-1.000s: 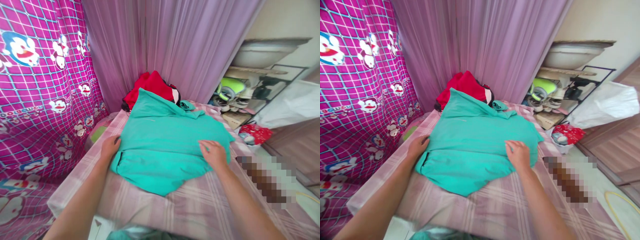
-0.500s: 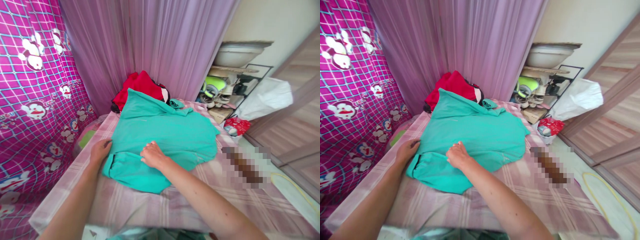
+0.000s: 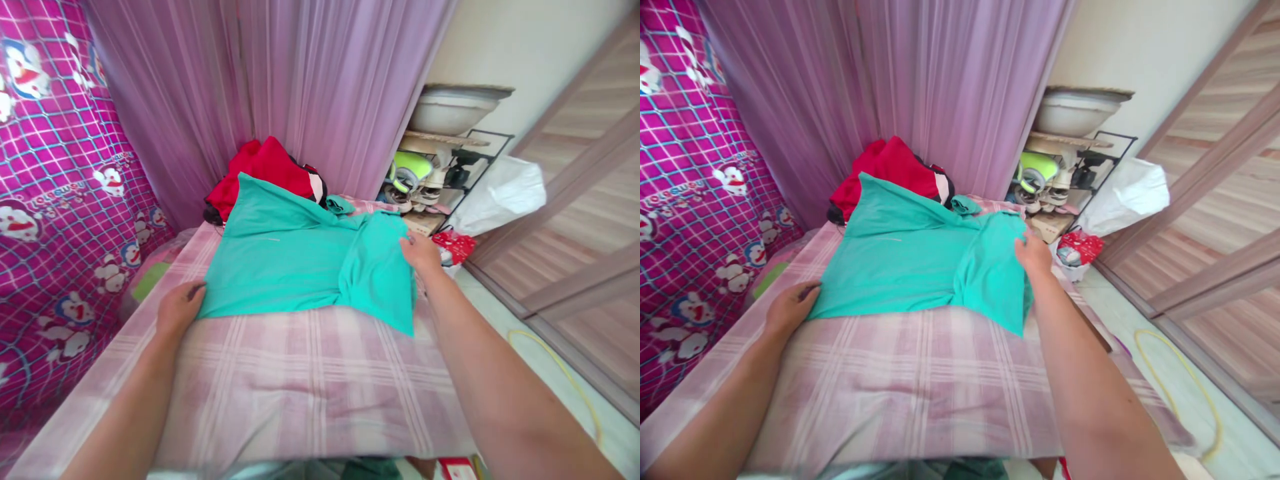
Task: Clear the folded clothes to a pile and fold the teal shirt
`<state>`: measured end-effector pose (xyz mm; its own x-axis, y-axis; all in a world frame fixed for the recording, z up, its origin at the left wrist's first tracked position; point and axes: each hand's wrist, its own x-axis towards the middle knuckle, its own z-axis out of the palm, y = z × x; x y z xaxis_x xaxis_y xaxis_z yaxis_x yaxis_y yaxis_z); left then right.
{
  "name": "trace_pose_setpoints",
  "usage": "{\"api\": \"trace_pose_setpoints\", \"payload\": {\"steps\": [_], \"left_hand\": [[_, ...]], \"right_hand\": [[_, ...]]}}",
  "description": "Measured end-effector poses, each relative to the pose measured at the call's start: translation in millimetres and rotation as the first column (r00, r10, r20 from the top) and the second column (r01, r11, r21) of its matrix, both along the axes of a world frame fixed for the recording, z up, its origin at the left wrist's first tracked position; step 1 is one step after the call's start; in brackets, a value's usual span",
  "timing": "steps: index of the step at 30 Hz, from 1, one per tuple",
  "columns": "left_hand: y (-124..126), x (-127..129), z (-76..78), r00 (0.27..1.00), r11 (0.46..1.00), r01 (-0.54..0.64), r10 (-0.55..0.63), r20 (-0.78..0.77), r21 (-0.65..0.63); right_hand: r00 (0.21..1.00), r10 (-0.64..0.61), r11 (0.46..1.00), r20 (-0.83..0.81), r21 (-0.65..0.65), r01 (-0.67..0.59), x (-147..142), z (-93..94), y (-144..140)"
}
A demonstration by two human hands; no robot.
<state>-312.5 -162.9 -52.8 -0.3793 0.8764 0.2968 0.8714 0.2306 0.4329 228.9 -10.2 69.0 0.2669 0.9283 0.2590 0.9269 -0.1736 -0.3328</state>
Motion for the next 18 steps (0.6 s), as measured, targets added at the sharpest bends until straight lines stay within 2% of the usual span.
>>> {"api": "trace_pose_setpoints", "payload": {"steps": [2, 4, 6, 8, 11, 13, 15, 18], "left_hand": [[-1, 0, 0.5, 1.000, 1.000, -0.009, 0.009, 0.024, 0.008], [-3, 4, 3.3, 0.999, 0.997, -0.004, 0.000, 0.048, 0.074], [-7, 10, 7.1, 0.997, 0.985, 0.058, -0.066, 0.042, 0.165], [-13, 18, 10.0, 0.984, 0.967, 0.174, -0.178, 0.002, 0.188], [-20, 30, 10.4, 0.935, 0.931, 0.354, -0.351, -0.040, 0.086], [-23, 33, 8.4, 0.898, 0.899, 0.438, -0.436, -0.064, 0.017], [-23, 33, 6.0, 0.872, 0.877, 0.481, -0.480, -0.096, -0.021], [-22, 31, 3.6, 0.866, 0.874, 0.486, -0.485, -0.119, -0.023]], "right_hand": [[1.000, 0.013, 0.999, -0.025, -0.037, -0.014, 16, -29.1, -9], [0.997, 0.039, 0.996, -0.072, -0.083, -0.045, 22, -58.4, -19], [0.992, 0.043, 0.994, -0.121, -0.096, -0.055, 22, -80.8, -28], [0.986, 0.024, 0.996, -0.164, -0.077, -0.037, 23, -93.0, -32], [0.961, 0.008, 0.991, -0.276, -0.124, -0.044, 30, -94.7, -34], [0.905, 0.019, 0.987, -0.424, -0.138, -0.085, 36, -89.5, -34], [0.781, 0.033, 0.996, -0.624, -0.046, -0.079, 45, -82.8, -36], [0.560, 0.022, 0.990, -0.828, 0.095, 0.102, 62, -75.3, -43]]}}
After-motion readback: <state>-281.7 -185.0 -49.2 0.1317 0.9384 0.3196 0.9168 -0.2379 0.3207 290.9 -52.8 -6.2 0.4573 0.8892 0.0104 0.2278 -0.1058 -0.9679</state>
